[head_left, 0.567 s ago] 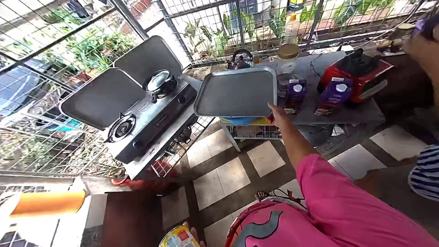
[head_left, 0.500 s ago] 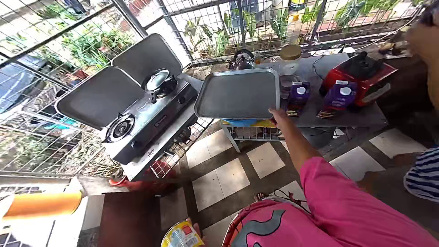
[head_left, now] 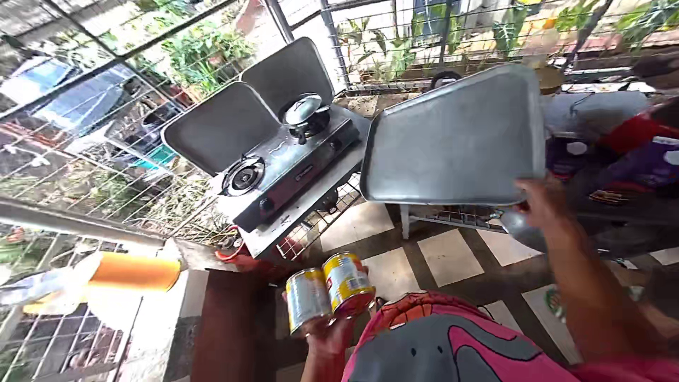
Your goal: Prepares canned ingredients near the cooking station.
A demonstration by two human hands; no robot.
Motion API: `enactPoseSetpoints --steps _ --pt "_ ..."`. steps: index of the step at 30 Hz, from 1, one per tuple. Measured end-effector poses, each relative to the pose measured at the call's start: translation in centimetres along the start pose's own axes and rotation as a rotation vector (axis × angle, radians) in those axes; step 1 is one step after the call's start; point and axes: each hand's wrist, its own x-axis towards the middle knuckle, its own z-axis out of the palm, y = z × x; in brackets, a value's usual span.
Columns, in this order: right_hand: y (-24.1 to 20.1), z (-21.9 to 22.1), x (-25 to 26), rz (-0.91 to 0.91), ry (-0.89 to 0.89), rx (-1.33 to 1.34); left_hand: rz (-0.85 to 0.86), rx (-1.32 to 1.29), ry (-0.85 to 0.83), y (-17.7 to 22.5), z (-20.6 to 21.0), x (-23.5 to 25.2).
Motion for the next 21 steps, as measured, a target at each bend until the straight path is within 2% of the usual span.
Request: enactPoseSetpoints --steps 5,9,13,17,19,21 --pt "-2.6 3.1 -6.6 -0.294 -0.013 -0.324 -0.013 0.007 -0.058 6.7 -0.7 2.3" --pt "-3.7 7.8 -11.5 -0.582 -0.17 -0.699 -0.022 0.099 -0.178 11.6 -2.3 3.1" --pt "-3.2 14.6 -14.1 -0.751 -0.386 -0.848 -0.035 0.11 -0.179 14.4 -2.8 3.7" --pt "-3.0 20.1 -15.5 -0.691 -0.654 -1.018 -0.057 0.094 -0.197 15.2 -3.3 2.6" --pt "-3.1 21.9 -16.0 -0.735 -0.743 -1.073 -0.065 0.065 -0.189 15.0 -2.7 2.1" --pt "-3.2 23.2 -16.4 -0.787 -0.793 -1.111 -0.079 0.077 -0.257 15.3 -3.5 2.1"
